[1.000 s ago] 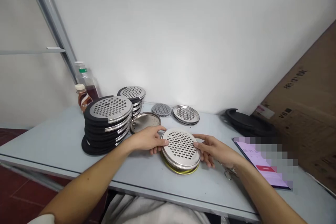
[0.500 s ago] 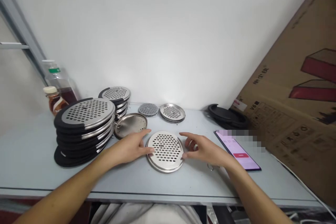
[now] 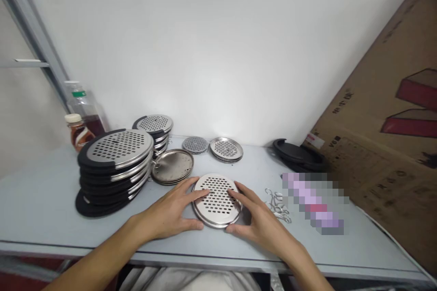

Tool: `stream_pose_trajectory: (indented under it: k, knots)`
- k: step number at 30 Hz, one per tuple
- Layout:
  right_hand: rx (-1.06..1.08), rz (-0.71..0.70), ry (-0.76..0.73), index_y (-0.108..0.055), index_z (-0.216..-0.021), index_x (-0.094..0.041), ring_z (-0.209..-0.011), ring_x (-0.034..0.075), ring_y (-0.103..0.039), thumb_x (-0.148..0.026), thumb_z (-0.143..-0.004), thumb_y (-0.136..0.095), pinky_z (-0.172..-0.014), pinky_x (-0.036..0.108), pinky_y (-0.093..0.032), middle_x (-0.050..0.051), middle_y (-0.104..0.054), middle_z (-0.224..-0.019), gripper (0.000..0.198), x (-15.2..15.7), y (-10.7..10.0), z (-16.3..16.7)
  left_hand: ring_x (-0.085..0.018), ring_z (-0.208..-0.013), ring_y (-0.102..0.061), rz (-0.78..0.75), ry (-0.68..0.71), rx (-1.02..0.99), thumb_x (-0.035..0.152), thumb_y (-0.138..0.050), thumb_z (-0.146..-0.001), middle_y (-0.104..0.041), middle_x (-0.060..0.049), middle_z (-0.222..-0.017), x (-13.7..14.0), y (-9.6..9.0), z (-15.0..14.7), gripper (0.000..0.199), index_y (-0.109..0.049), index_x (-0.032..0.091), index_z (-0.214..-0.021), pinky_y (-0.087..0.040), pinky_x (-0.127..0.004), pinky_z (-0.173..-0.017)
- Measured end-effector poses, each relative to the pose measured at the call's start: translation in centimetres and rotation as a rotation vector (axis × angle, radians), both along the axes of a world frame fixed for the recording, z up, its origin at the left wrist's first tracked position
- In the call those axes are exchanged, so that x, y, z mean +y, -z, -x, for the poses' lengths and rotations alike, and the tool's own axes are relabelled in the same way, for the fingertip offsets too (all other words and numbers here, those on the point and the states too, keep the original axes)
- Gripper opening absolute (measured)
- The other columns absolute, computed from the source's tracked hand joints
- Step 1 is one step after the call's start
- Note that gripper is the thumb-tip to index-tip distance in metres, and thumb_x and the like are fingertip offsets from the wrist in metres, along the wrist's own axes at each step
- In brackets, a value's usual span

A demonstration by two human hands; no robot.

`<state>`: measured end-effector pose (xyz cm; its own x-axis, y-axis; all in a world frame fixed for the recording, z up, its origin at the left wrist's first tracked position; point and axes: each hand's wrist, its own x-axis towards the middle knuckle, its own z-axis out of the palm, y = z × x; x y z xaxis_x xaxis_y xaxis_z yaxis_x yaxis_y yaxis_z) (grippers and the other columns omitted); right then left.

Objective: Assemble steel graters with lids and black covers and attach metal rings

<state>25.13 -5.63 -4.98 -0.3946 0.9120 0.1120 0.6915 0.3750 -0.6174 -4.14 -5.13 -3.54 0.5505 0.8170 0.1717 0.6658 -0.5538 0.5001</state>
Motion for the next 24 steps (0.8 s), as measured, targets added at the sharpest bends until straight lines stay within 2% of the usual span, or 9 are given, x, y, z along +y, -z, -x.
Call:
stream_pose_trajectory:
  k: [7, 13, 16, 18, 20, 21, 22, 24]
  knots:
    - [0.009, -0.002, -0.003, -0.045, -0.143, -0.028, -0.142, 0.031, -0.029, -0.063, -0.065, -0.076, -0.116, 0.046, -0.028, 0.010, -0.030, -0.156, 0.091, -0.2, -1.1, 0.2, -0.033, -0.135, -0.043, -0.091, -0.015, 0.018, 0.047, -0.071, -0.078, -0.037, -0.003, -0.154, 0.6, 0.6, 0.1, 0.066, -0.047, 0.042, -0.139, -0.040, -0.050, -0.108]
    - [0.020, -0.003, -0.029, -0.044, -0.144, -0.029, -0.142, 0.032, -0.030, -0.063, -0.063, -0.077, -0.115, 0.046, -0.029, 0.010, -0.029, -0.156, 0.094, -0.5, -1.2, 0.2, -0.032, -0.138, -0.038, -0.098, -0.006, 0.082, 0.052, -0.064, -0.082, -0.032, -0.002, -0.156, 0.9, 0.8, 0.2, 0.066, -0.041, 0.042, -0.143, -0.038, -0.051, -0.110]
    - [0.040, -0.025, -0.041, -0.052, -0.138, -0.026, -0.136, 0.030, -0.041, -0.060, -0.071, -0.073, -0.112, 0.043, -0.035, 0.011, -0.040, -0.151, 0.077, 0.4, -1.8, -0.6, -0.032, -0.139, -0.037, -0.084, -0.009, 0.085, 0.051, -0.065, -0.082, -0.030, -0.002, -0.157, 0.8, 0.8, 0.2, 0.067, -0.040, 0.042, -0.143, -0.036, -0.051, -0.111]
    - [0.029, -0.104, 0.042, -0.059, -0.130, -0.023, -0.123, 0.027, -0.055, -0.053, -0.082, -0.066, -0.103, 0.038, -0.044, 0.012, -0.056, -0.138, 0.058, 2.3, -2.8, -1.9, -0.033, -0.139, -0.037, -0.065, -0.012, 0.089, 0.051, -0.065, -0.082, -0.030, -0.002, -0.157, 0.8, 0.7, 0.3, 0.067, -0.041, 0.042, -0.143, -0.036, -0.051, -0.111]
    - [-0.087, -0.203, 0.246, -0.061, -0.126, -0.019, -0.106, 0.024, -0.065, -0.044, -0.089, -0.059, -0.091, 0.033, -0.050, 0.012, -0.066, -0.122, 0.045, 5.3, -4.2, -3.8, -0.033, -0.140, -0.035, -0.041, -0.014, 0.102, 0.052, -0.065, -0.082, -0.029, -0.002, -0.158, 0.7, 0.5, 0.3, 0.067, -0.040, 0.041, -0.144, -0.035, -0.051, -0.112]
    - [-0.213, -0.249, 0.395, -0.062, -0.123, -0.016, -0.100, 0.024, -0.067, -0.039, -0.090, -0.058, -0.090, 0.033, -0.050, 0.013, -0.068, -0.117, 0.040, 7.1, -4.8, -4.8, -0.032, -0.140, -0.034, -0.030, -0.015, 0.109, 0.052, -0.064, -0.082, -0.028, -0.002, -0.158, 0.7, 0.4, 0.3, 0.067, -0.040, 0.041, -0.144, -0.034, -0.051, -0.112]
    - [-0.360, -0.276, 0.518, -0.063, -0.121, -0.017, -0.102, 0.024, -0.066, -0.037, -0.092, -0.056, -0.091, 0.033, -0.048, 0.012, -0.068, -0.118, 0.036, 8.9, -5.4, -5.8, -0.032, -0.141, -0.034, -0.024, -0.017, 0.112, 0.053, -0.063, -0.083, -0.028, -0.002, -0.158, 0.6, 0.4, 0.3, 0.067, -0.039, 0.041, -0.144, -0.034, -0.051, -0.112]
    - [-0.443, -0.264, 0.612, -0.063, -0.119, -0.014, -0.107, 0.030, -0.064, -0.029, -0.090, -0.058, -0.090, 0.038, -0.047, 0.018, -0.067, -0.116, 0.034, 12.2, -6.1, -7.7, -0.032, -0.141, -0.034, -0.019, -0.024, 0.107, 0.052, -0.063, -0.083, -0.027, -0.002, -0.158, 0.5, 0.3, 0.2, 0.066, -0.040, 0.041, -0.144, -0.033, -0.051, -0.113]
